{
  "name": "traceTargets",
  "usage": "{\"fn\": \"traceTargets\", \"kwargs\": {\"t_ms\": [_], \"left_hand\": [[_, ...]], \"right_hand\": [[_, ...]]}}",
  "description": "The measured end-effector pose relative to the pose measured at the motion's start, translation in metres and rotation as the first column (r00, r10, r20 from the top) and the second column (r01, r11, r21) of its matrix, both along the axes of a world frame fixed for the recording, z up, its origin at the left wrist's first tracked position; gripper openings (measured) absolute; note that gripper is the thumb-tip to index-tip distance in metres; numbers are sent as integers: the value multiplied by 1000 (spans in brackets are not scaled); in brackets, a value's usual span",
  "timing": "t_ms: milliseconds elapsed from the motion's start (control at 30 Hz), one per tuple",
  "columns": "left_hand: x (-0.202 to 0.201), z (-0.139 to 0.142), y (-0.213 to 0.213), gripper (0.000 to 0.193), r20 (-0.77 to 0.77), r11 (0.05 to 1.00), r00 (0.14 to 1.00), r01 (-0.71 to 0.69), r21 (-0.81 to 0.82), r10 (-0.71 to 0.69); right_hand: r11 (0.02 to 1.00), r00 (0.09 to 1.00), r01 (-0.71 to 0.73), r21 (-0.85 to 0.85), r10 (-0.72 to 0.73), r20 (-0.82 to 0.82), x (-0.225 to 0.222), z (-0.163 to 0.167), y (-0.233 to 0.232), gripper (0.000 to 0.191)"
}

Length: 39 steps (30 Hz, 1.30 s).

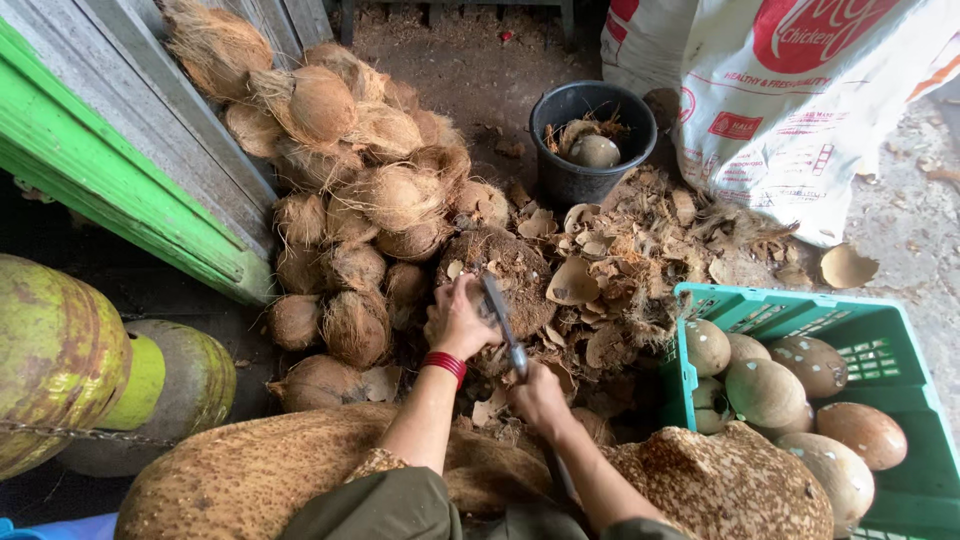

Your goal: The person sits on a low stool and husks coconuts one at a time, holding each coconut against a wooden block and chopping off the outer husk with a machete. Husked coconuts are placed into a green plastic crate, and discarded husk pieces pile on the ground.

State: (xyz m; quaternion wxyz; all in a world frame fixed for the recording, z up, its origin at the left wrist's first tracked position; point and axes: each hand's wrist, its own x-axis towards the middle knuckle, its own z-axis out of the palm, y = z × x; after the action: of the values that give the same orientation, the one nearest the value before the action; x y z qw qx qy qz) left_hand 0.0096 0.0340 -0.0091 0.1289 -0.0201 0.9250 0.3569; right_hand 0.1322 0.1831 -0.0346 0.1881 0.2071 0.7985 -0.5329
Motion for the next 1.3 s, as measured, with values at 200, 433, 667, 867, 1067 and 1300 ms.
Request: {"fn": "traceTargets", "kwargs": {"t_ms": [200,433,667,867,1067,1300], "left_hand": [[1,3,-21,115,28,996,998,57,72,-59],[5,5,-5,112,50,998,998,41,-51,-39],[9,7,-3,94,-21,999,999,32,-28,-33],[12,-1,-3,114,-84,980,996,-17,196,35],[6,2,-17,107,-208,983,978,73,170,-36],[7,0,-15,111,-27,993,996,83,82,-81]], "right_hand": [[980,994,99,-174,-106,-34,1,19,10,12],[989,933,40,-144,-89,-350,6,20,-22,8],[998,982,-38,45,46,-183,-1,30,-16,14],[993,915,-21,-118,-29,-402,21,49,-16,16],[969,980,174,-174,-152,131,-3,23,12,12],[958,901,2,-287,-126,-414,13,21,-1,24]]}}
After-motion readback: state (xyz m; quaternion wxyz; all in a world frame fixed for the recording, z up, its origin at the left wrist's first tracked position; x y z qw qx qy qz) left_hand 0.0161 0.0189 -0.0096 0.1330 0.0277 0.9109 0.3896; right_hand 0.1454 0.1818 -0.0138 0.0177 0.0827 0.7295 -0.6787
